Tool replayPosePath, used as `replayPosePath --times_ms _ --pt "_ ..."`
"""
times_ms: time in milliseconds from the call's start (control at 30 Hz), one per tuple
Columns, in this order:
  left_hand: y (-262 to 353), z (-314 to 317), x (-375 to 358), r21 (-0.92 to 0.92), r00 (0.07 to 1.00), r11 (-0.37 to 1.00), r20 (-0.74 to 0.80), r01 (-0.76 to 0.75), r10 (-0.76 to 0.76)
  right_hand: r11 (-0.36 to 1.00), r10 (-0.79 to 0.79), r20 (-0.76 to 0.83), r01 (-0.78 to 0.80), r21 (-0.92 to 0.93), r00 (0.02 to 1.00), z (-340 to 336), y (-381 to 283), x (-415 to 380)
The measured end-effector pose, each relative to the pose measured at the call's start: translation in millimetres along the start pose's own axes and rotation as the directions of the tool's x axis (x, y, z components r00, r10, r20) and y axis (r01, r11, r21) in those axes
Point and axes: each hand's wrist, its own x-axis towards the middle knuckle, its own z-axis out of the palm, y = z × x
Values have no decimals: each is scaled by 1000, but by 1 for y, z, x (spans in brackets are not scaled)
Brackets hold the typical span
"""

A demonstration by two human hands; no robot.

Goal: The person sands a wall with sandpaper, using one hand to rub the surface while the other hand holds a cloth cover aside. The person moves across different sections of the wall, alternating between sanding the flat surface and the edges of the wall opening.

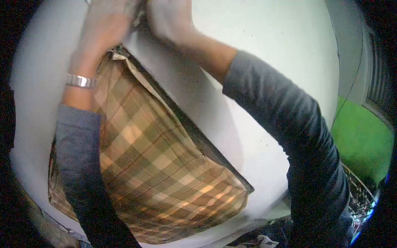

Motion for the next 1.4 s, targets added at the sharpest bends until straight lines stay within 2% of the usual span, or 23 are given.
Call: replayPosePath --times_ms 67,167,233,367,400,433,467,500,567,600,733,833,867,900,967,1033,1067,1100,1167,1200,1233,1300,1400 --pt "1 -26 2 11 972 974 65 226 -227 925 -83 172 140 -354 982 -17 2 -38" --pt "-76 5 31 246 964 956 168 160 -205 716 -269 290 392 -578 919 -35 14 -107" --pt "-60 1 24 153 864 858 37 491 -501 626 -142 340 350 -696 930 -51 1 -147" --pt "57 -25 -14 83 948 968 202 235 -248 515 -36 106 110 -850 994 -66 3 -198" --pt "59 4 -14 79 947 969 204 235 -247 492 5 72 61 -869 997 -67 5 -202" --pt "58 52 -12 195 996 980 -77 -32 48 490 6 71 59 -870 997 -67 5 -201" --pt "50 80 -14 368 878 895 -301 -253 372 444 46 7 -14 -896 999 -63 5 -201" --pt "28 82 -19 365 877 895 -302 -256 374 392 77 -55 -81 -916 996 -61 5 -199" --pt "-14 67 -19 136 953 963 -168 -232 254 376 97 -72 -103 -921 993 -59 8 -200" --pt "40 21 -3 264 990 956 15 129 -137 390 75 -44 -70 -918 996 -58 8 -202" --pt "82 19 -21 334 986 932 123 -144 108 421 88 75 31 -907 993 -69 -3 -212" --pt "92 38 -12 142 964 989 -255 -46 81 446 114 109 47 -894 988 -83 -5 -227" --pt "100 8 2 424 977 888 32 177 -210 446 124 81 17 -895 989 -87 -4 -237" --pt "109 -16 9 710 810 658 218 252 -545 451 145 57 -14 -893 988 -90 -6 -248" --pt "116 -24 1 689 800 683 256 243 -543 449 172 35 -47 -892 985 -91 -9 -266" --pt "106 13 -23 208 987 971 132 -118 92 477 202 -41 -134 -868 979 -88 -14 -281" --pt "102 17 -24 -112 948 957 -208 -269 242 473 226 -48 -153 -868 973 -87 -14 -286" --pt "101 22 -21 -110 943 953 -219 -281 252 455 223 -46 -146 -878 974 -86 -14 -290" --pt "96 15 -17 227 939 912 -31 341 -344 464 226 -49 -152 -873 973 -87 -14 -292" --pt "86 18 -10 247 886 855 -33 455 -462 465 231 -48 -154 -872 972 -87 -15 -293" --pt "91 16 -17 249 887 856 -29 453 -461 464 241 -54 -164 -871 969 -86 -16 -293" --pt "104 9 -33 277 982 959 156 58 -104 460 236 -55 -161 -873 970 -89 -15 -291" --pt "79 27 -27 241 979 949 -47 202 -197 465 219 -51 -150 -873 974 -89 -13 -293"
